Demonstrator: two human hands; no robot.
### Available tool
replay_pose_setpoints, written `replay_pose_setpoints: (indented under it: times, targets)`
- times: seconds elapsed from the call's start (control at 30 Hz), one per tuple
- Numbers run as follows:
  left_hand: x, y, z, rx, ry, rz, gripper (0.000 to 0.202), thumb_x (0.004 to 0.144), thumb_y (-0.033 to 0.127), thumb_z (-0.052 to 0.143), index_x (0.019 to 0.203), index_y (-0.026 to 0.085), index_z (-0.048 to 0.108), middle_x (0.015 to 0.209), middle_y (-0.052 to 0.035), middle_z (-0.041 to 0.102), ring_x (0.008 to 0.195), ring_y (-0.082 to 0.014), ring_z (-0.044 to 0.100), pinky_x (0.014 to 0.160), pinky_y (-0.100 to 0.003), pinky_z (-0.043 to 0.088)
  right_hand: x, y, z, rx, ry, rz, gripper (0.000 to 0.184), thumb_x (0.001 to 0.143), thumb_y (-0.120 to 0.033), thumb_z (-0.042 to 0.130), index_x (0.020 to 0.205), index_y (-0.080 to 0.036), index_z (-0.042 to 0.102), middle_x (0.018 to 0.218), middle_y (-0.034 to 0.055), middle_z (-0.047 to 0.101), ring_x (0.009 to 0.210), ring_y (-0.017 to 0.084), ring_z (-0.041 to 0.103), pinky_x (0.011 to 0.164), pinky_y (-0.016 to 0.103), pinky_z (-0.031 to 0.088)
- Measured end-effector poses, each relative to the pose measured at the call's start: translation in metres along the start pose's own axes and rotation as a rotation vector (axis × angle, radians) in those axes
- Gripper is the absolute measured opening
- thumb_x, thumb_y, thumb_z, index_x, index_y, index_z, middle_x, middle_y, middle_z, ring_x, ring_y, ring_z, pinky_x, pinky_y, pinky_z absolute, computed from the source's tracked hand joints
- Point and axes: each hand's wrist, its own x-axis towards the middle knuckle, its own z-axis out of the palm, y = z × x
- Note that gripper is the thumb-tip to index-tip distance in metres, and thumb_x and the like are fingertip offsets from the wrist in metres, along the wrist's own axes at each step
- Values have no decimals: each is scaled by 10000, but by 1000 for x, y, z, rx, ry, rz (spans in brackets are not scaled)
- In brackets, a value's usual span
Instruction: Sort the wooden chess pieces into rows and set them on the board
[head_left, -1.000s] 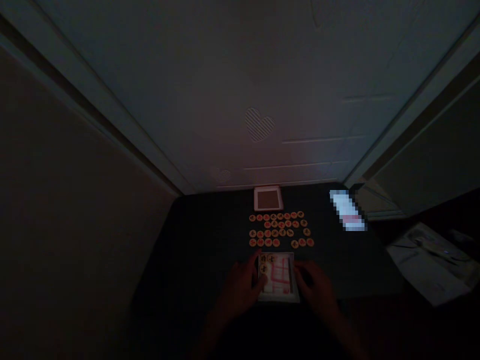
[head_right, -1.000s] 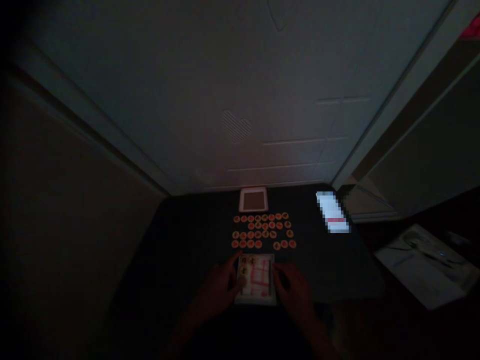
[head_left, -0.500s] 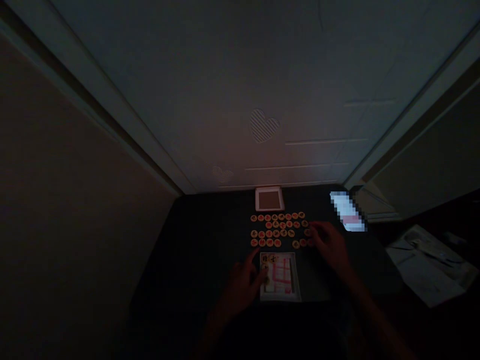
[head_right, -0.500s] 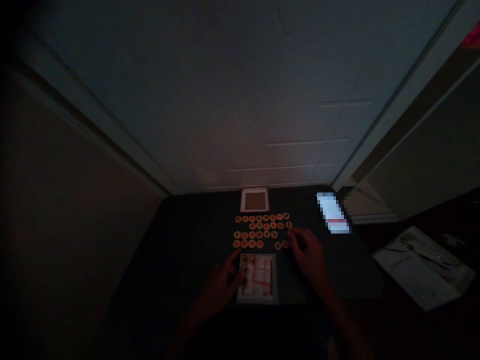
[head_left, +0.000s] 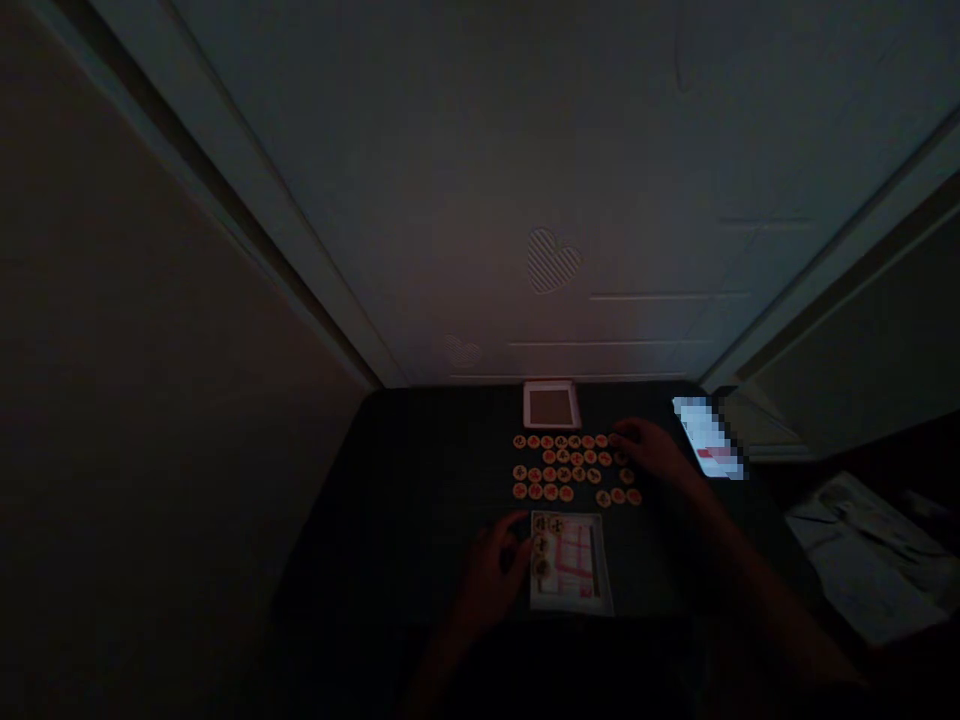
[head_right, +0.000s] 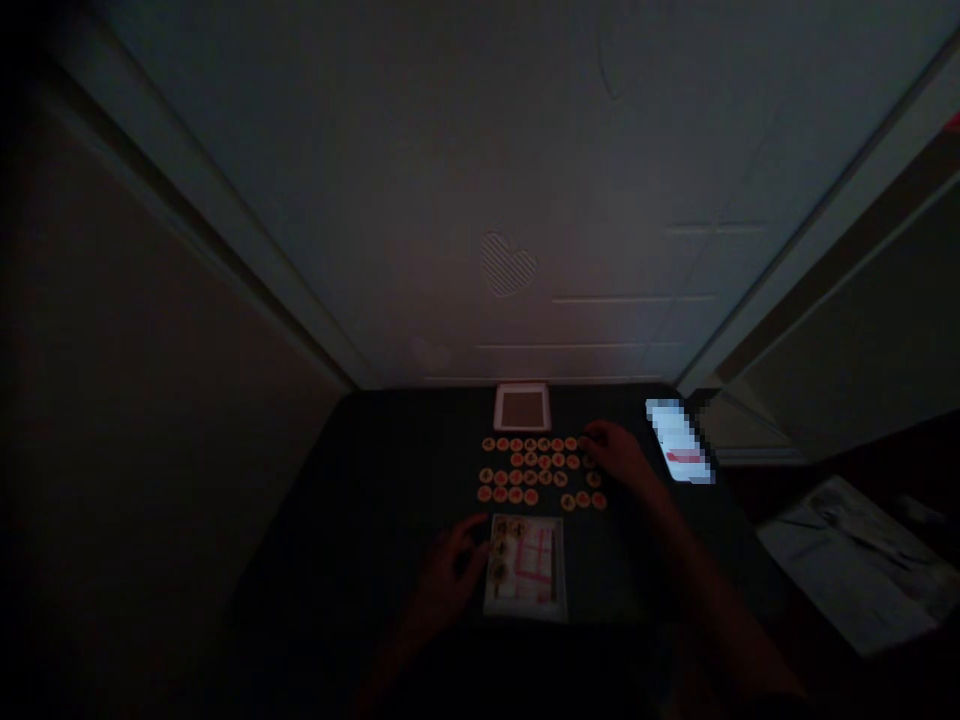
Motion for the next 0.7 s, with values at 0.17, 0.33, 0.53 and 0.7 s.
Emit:
replay_pose_setpoints:
  times: [0.17, 0.33, 0.53, 0.7]
  targets:
    - [1, 3, -1, 35, -6, 16, 390, 962, 459, 521, 1282, 262, 627, 796, -22, 691, 817, -213, 636, 820, -341, 500, 4, 6, -1, -9, -8, 20, 223, 874, -325, 686, 1057, -207, 734, 983, 68, 785, 825, 204, 741, 712, 289, 555]
    - [1, 3, -2, 40, -11, 25, 387, 968, 458, 512, 1281, 260, 625, 814, -23, 686, 820, -209, 630, 806, -329, 497, 5, 8, 1, -8, 1, 27, 218, 876, -334, 675, 1046, -215, 742, 935, 55, 787, 800, 201, 738, 713, 295, 556]
    - [1, 2, -1, 49, -6, 37, 366, 971, 442, 512, 1274, 271, 626, 781, -10, 676, 814, -211, 620, 834, -346, 484, 5, 10, -1, -44, 50, 22, 210, 895, -324, 624, 1022, -217, 752, 979, 63, 781, 863, 220, 731, 768, 321, 549]
    - [1, 4, -2, 43, 3, 23, 370, 964, 453, 521, 1266, 270, 631, 802, -17, 684, 817, -211, 631, 830, -338, 494, 3, 11, -1, -78, 106, 21, 252, 938, -277, 531, 1056, -205, 741, 1073, 88, 764, 989, 237, 710, 873, 355, 528]
